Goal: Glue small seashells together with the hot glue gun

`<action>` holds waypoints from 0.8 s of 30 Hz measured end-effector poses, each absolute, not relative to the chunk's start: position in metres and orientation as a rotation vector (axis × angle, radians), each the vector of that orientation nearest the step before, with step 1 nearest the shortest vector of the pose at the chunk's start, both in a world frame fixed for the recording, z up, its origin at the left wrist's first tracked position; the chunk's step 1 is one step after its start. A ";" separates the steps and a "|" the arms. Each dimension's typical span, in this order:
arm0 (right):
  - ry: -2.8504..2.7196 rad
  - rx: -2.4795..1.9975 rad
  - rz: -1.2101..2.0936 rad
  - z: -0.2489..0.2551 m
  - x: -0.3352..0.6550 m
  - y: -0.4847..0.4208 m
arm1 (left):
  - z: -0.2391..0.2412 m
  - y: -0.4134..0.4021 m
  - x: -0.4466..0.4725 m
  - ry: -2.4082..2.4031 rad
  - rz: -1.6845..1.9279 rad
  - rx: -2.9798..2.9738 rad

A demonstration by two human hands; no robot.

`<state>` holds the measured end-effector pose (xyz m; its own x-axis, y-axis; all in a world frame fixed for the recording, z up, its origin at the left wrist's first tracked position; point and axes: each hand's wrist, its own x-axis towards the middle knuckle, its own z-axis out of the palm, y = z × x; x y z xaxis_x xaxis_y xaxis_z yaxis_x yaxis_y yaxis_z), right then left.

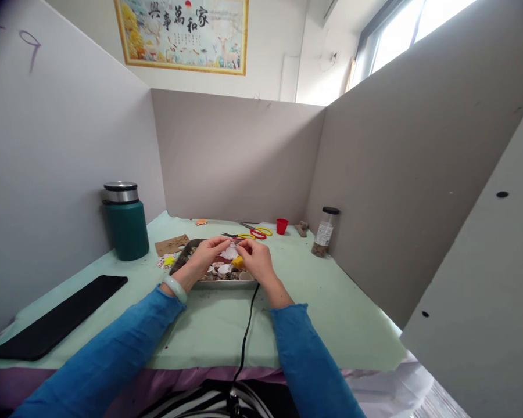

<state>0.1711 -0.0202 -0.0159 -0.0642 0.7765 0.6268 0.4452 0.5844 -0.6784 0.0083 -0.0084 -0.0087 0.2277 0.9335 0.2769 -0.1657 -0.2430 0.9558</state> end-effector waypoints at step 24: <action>-1.641 -0.910 0.680 -0.011 0.175 -0.019 | -0.004 -0.009 0.005 0.783 1.150 1.346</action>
<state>0.1750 -0.0186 -0.0108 -0.1183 0.8399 0.5297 0.2192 0.5424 -0.8111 0.0050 -0.0095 -0.0041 0.2994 0.9365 0.1825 -0.1730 -0.1348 0.9757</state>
